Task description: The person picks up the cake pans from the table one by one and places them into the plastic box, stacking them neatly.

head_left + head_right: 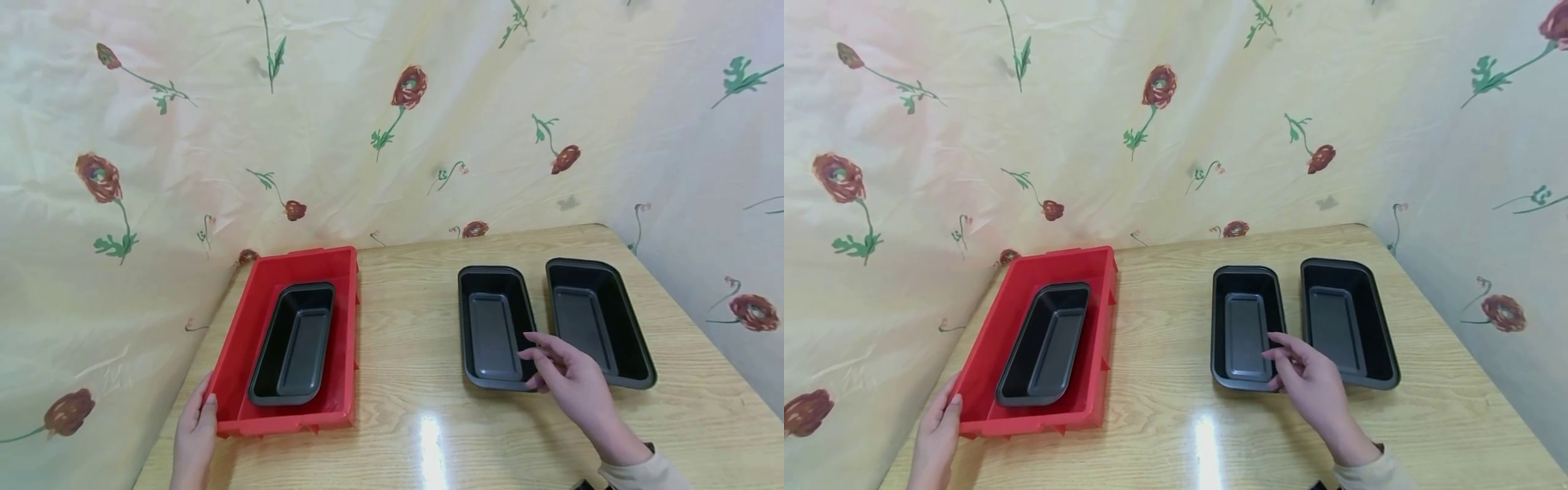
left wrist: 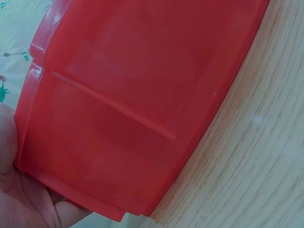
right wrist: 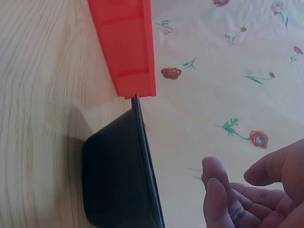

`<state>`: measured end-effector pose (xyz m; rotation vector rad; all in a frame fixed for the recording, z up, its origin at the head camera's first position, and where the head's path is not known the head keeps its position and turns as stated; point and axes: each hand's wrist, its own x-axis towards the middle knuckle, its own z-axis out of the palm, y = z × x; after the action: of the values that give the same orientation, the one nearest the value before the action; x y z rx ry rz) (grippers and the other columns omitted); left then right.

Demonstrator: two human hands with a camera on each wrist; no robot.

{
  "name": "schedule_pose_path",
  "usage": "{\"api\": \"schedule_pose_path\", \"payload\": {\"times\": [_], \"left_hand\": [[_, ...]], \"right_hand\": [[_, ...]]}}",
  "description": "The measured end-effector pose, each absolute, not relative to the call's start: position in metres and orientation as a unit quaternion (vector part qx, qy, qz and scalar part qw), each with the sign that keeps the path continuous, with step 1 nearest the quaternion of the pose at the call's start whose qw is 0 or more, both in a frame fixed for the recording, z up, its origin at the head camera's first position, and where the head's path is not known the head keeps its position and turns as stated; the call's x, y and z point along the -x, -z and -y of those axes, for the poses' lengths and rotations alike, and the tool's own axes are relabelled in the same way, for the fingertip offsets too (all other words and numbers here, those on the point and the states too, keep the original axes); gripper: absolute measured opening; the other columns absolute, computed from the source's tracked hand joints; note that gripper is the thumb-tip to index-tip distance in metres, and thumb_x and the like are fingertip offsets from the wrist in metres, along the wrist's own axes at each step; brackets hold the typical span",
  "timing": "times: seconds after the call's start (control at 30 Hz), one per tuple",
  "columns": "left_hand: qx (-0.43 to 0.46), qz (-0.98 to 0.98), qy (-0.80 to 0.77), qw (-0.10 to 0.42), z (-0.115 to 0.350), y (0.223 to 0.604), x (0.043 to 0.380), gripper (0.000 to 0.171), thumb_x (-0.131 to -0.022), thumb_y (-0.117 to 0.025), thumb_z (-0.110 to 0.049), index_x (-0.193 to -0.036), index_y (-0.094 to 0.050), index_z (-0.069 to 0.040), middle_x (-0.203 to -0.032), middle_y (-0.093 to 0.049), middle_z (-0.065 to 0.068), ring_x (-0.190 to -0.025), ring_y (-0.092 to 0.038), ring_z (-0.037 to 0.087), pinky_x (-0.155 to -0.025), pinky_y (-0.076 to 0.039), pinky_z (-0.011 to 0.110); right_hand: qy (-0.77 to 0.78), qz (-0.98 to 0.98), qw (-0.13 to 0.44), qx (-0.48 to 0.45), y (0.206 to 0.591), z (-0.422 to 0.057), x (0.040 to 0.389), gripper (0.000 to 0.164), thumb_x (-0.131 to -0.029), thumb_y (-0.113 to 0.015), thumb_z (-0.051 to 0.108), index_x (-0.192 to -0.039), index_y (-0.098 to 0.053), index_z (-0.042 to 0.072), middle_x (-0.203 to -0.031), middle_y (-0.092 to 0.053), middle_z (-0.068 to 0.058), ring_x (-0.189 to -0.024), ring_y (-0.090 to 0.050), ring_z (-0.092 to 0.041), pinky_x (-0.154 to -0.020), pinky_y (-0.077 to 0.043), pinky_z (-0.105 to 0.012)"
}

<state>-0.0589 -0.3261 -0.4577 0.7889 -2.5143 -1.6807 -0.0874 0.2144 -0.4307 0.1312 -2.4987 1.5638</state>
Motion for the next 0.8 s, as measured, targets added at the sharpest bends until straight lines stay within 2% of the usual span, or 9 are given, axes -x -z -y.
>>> {"api": "schedule_pose_path", "payload": {"times": [0.13,0.27,0.37,0.6,0.8], "left_hand": [[-0.253,0.804,0.538,0.008,0.326,0.459,0.058,0.058,-0.114,-0.028,-0.028,-0.168,-0.009,-0.018,-0.167,-0.021,0.022,-0.144,-0.033,0.044,-0.079,-0.049,0.017],[-0.256,0.803,0.538,0.009,0.325,0.460,0.058,0.058,-0.114,-0.028,-0.028,-0.168,-0.009,-0.018,-0.167,-0.021,0.022,-0.144,-0.033,0.044,-0.087,-0.053,0.024],[-0.258,0.803,0.537,0.011,0.325,0.460,0.058,0.058,-0.114,-0.029,-0.029,-0.168,-0.009,-0.018,-0.167,-0.021,0.022,-0.144,-0.033,0.044,-0.089,-0.054,0.028],[-0.257,0.798,0.545,0.020,0.324,0.461,0.057,0.058,-0.114,-0.030,-0.029,-0.168,-0.011,-0.018,-0.168,-0.021,0.022,-0.144,-0.032,0.045,-0.072,-0.047,0.011],[-0.257,0.803,0.537,0.021,0.324,0.460,0.058,0.058,-0.114,-0.030,-0.029,-0.168,-0.011,-0.017,-0.167,-0.022,0.023,-0.143,-0.034,0.045,-0.081,-0.054,0.019]], "right_hand": [[-0.521,0.846,0.102,-0.043,0.433,-0.218,0.088,0.031,-0.104,-0.053,-0.006,-0.134,-0.060,-0.009,-0.105,-0.073,-0.024,-0.061,-0.068,-0.013,-0.056,-0.057,-0.030],[-0.513,0.850,0.107,-0.045,0.435,-0.221,0.088,0.031,-0.104,-0.053,-0.006,-0.134,-0.060,-0.010,-0.105,-0.073,-0.024,-0.060,-0.068,-0.013,-0.055,-0.057,-0.029],[-0.505,0.855,0.107,-0.042,0.436,-0.223,0.087,0.031,-0.104,-0.053,-0.005,-0.134,-0.060,-0.010,-0.104,-0.073,-0.025,-0.060,-0.067,-0.014,-0.055,-0.056,-0.029],[-0.493,0.862,0.111,-0.034,0.437,-0.225,0.085,0.030,-0.104,-0.053,-0.003,-0.133,-0.061,-0.009,-0.104,-0.073,-0.025,-0.060,-0.067,-0.014,-0.055,-0.056,-0.028],[-0.489,0.866,0.100,-0.021,0.438,-0.227,0.084,0.031,-0.106,-0.052,0.000,-0.134,-0.060,-0.009,-0.106,-0.073,-0.025,-0.061,-0.067,-0.014,-0.056,-0.056,-0.029]]}}
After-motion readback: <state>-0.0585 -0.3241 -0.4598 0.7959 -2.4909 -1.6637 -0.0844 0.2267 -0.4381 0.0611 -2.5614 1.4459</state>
